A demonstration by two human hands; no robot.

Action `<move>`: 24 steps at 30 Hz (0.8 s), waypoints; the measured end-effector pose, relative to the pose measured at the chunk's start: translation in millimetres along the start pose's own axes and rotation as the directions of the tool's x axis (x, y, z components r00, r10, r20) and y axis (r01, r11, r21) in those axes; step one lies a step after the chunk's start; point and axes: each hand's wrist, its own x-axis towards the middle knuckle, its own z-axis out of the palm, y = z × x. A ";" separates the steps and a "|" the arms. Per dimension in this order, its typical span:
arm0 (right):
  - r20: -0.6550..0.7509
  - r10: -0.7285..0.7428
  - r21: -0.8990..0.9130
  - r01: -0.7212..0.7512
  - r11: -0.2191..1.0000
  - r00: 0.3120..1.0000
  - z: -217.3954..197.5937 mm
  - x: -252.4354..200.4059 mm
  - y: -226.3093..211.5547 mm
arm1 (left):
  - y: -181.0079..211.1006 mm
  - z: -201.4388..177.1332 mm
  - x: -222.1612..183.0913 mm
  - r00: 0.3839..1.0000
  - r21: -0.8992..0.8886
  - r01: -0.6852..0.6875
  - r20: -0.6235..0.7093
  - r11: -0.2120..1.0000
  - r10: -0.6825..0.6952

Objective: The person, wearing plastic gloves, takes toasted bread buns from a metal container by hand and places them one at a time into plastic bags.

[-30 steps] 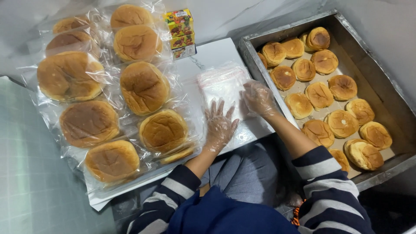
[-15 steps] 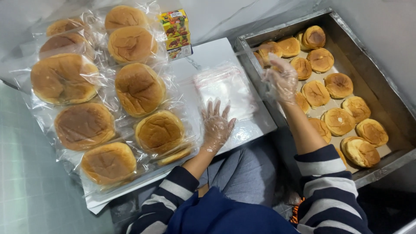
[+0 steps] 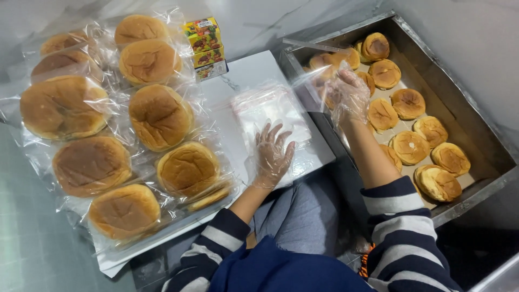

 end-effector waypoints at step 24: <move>0.422 -0.043 -0.304 0.186 0.934 0.905 -35.2 15.7 -11.1 | -17.0 37.7 62.9 0.943 -0.933 0.176 0.252 -0.313 -0.219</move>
